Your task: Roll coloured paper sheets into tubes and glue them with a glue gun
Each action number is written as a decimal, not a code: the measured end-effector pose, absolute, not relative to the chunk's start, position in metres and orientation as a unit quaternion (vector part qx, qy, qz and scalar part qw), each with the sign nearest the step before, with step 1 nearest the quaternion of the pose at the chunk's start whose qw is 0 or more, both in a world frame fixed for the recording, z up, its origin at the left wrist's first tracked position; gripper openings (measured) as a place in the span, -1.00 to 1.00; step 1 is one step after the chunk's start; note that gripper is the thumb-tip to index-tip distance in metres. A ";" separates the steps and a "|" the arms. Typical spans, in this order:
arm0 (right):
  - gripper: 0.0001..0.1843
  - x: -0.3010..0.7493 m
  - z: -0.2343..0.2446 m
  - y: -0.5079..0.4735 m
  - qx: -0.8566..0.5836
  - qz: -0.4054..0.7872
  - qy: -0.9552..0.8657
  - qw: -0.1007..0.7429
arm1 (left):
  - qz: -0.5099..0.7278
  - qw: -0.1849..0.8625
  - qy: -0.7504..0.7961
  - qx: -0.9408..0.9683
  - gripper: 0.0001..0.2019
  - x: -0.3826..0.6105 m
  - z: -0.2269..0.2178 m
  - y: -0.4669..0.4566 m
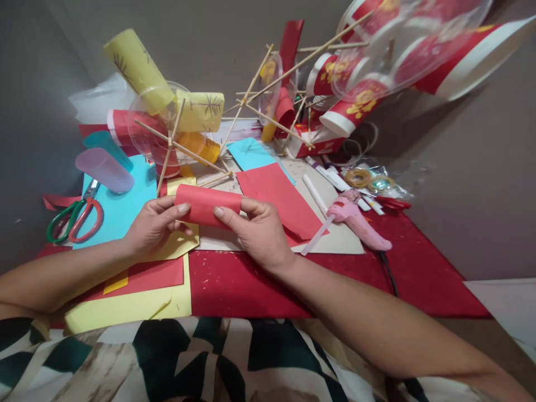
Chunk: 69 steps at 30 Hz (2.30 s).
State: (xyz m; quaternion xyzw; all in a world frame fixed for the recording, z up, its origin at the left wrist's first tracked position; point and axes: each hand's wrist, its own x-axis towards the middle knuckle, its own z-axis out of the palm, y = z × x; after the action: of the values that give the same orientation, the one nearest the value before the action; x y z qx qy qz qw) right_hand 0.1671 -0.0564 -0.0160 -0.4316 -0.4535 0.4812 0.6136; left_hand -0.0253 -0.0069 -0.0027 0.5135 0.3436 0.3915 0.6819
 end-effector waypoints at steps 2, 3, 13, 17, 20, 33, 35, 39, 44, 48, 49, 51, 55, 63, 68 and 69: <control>-0.90 0.166 -0.014 -0.058 -0.435 0.476 -0.459 0.611 | 0.387 0.679 0.346 0.519 -0.75 -0.026 -0.003 -0.007; -0.90 0.165 -0.014 -0.058 -0.437 0.471 -0.461 0.612 | 0.388 0.674 0.346 0.525 -0.74 -0.026 -0.003 -0.007; -0.87 0.168 -0.014 -0.057 -0.437 0.451 -0.481 0.612 | 0.411 0.638 0.331 0.561 -0.79 -0.025 -0.005 -0.005; -0.59 0.170 -0.018 -0.054 -0.462 0.402 -0.506 0.608 | 0.426 0.643 0.329 0.545 -0.79 -0.025 -0.004 -0.005; -0.51 0.170 -0.022 -0.052 -0.433 0.399 -0.516 0.622 | 0.435 0.643 0.334 0.535 -0.77 -0.025 -0.002 -0.004; -0.69 0.175 -0.022 -0.052 -0.497 0.391 -0.510 0.584 | 0.388 0.689 0.369 0.488 -0.73 -0.025 0.002 -0.001; -0.67 0.176 -0.023 -0.052 -0.497 0.398 -0.506 0.583 | 0.374 0.698 0.369 0.486 -0.73 -0.026 0.001 0.000; -0.75 0.176 -0.020 -0.052 -0.491 0.413 -0.490 0.590 | 0.374 0.688 0.374 0.497 -0.72 -0.026 -0.002 0.001; -0.82 0.172 -0.017 -0.053 -0.471 0.446 -0.473 0.596 | 0.385 0.677 0.360 0.513 -0.73 -0.026 -0.007 0.000; -0.81 0.170 -0.020 -0.056 -0.507 0.461 -0.457 0.568 | 0.351 0.716 0.342 0.498 -0.73 -0.026 -0.007 -0.003; -0.82 0.170 -0.021 -0.057 -0.513 0.453 -0.459 0.566 | 0.335 0.728 0.336 0.496 -0.72 -0.025 -0.007 -0.004; -0.84 0.170 -0.022 -0.058 -0.515 0.441 -0.475 0.560 | 0.322 0.739 0.320 0.498 -0.69 -0.025 -0.006 -0.005; -0.85 0.169 -0.021 -0.061 -0.517 0.434 -0.499 0.543 | 0.328 0.729 0.311 0.513 -0.66 -0.026 -0.003 -0.006; -0.84 0.161 -0.013 -0.058 -0.500 0.455 -0.486 0.554 | 0.353 0.629 0.364 0.589 -0.65 -0.029 0.001 -0.005; -0.86 0.161 -0.015 -0.058 -0.479 0.470 -0.481 0.565 | 0.365 0.595 0.376 0.610 -0.64 -0.028 0.000 -0.004; -0.86 0.161 -0.016 -0.058 -0.477 0.473 -0.479 0.565 | 0.364 0.598 0.377 0.606 -0.64 -0.027 -0.001 -0.004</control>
State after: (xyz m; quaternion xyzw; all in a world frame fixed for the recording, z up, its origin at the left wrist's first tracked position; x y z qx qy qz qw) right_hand 0.1608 -0.0578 -0.0156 -0.4771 -0.4788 0.4728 0.5653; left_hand -0.0275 -0.0042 -0.0006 0.6064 0.3773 0.3636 0.5981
